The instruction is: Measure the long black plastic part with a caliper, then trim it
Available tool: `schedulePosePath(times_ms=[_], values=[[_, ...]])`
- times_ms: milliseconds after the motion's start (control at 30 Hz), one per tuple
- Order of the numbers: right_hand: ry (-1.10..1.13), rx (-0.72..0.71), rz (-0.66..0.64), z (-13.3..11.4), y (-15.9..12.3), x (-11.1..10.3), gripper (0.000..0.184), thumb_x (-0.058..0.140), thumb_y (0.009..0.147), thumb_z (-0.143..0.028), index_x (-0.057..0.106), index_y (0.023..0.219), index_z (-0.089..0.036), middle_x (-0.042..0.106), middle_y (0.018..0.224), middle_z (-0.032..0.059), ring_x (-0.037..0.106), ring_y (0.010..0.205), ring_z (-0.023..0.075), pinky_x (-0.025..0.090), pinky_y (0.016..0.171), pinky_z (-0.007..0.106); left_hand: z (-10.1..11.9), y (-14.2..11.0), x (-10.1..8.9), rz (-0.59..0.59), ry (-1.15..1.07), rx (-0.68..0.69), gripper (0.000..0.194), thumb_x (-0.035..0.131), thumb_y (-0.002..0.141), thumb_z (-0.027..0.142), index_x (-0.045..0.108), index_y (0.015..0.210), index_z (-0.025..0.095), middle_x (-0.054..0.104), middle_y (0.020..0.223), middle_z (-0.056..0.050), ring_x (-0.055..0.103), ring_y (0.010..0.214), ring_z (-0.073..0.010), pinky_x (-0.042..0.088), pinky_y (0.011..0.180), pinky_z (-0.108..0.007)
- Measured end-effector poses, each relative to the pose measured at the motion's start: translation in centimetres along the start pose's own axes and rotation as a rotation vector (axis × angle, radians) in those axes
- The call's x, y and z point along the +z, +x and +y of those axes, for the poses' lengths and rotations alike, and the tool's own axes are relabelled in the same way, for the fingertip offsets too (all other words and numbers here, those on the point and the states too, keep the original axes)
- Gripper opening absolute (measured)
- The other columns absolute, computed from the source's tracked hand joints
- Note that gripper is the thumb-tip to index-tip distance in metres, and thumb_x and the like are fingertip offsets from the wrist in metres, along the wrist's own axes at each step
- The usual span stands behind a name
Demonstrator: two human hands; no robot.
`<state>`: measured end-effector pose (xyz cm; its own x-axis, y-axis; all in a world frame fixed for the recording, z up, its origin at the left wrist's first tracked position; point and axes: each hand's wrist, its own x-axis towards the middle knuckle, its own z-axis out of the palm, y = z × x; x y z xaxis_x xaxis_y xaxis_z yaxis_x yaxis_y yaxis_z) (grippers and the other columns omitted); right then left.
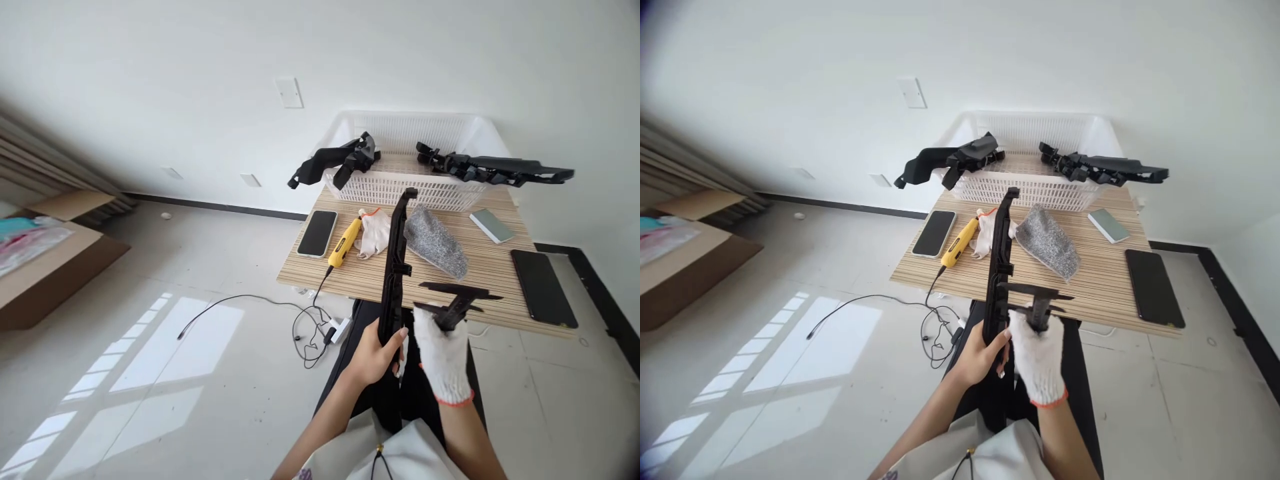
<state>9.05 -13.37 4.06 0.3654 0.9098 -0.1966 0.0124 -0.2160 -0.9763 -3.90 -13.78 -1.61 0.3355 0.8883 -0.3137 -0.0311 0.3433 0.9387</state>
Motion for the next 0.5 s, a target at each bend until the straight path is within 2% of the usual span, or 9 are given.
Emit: schedulePosePath(times_ms=[100, 233, 300, 400, 500], values=[[-0.06, 0.001, 0.037, -0.2, 1.6, -1.0, 0.043, 0.079, 0.076, -0.058, 0.057, 0.059, -0.025, 0.056, 0.054, 0.0002, 0.054, 0.054, 0.0181, 0.045, 0.051, 0.031, -0.1, 0.2, -0.5, -0.04, 0.028, 0.011, 0.049, 0.063, 0.095, 0.068, 0.049, 0.084, 0.022, 0.062, 0.059, 0.003, 0.053, 0.039, -0.0106, 0.042, 0.042, -0.024], [-0.142, -0.002, -0.054, -1.4, 3.1, -1.2, 0.039, 0.084, 0.073, -0.057, 0.069, 0.07, -0.022, 0.069, 0.068, 0.0017, 0.062, 0.066, 0.0187, 0.051, 0.066, 0.031, 0.5, 0.2, -1.3, -0.174, 0.161, 0.052, 0.043, 0.062, 0.098, 0.063, 0.054, 0.091, 0.021, 0.066, 0.065, 0.001, 0.06, 0.046, -0.0127, 0.047, 0.048, -0.024], [-0.177, -0.003, -0.08, -2.1, 3.7, -0.9, 0.039, 0.083, 0.074, -0.058, 0.071, 0.072, -0.021, 0.072, 0.071, 0.003, 0.064, 0.069, 0.0201, 0.051, 0.068, 0.032, 0.6, 0.3, -1.5, -0.214, 0.201, 0.074, 0.042, 0.061, 0.099, 0.062, 0.057, 0.093, 0.02, 0.068, 0.066, 0.001, 0.062, 0.049, -0.0131, 0.048, 0.051, -0.025], [-0.226, -0.021, -0.096, -2.5, 4.8, -0.2, 0.039, 0.08, 0.076, -0.059, 0.074, 0.075, -0.02, 0.073, 0.071, 0.0037, 0.065, 0.07, 0.0214, 0.049, 0.067, 0.032, 0.5, 0.5, -1.2, -0.195, 0.199, 0.102, 0.042, 0.061, 0.099, 0.062, 0.057, 0.092, 0.02, 0.068, 0.067, 0.001, 0.063, 0.049, -0.0129, 0.05, 0.053, -0.025], [-0.249, -0.039, -0.11, -2.2, 6.2, 0.6, 0.041, 0.076, 0.077, -0.061, 0.076, 0.078, -0.02, 0.075, 0.073, 0.0044, 0.065, 0.072, 0.0221, 0.048, 0.069, 0.033, 0.4, 1.0, -0.8, -0.161, 0.067, 0.055, 0.045, 0.067, 0.095, 0.063, 0.055, 0.09, 0.02, 0.066, 0.063, 0.002, 0.06, 0.046, -0.0119, 0.048, 0.05, -0.025]])
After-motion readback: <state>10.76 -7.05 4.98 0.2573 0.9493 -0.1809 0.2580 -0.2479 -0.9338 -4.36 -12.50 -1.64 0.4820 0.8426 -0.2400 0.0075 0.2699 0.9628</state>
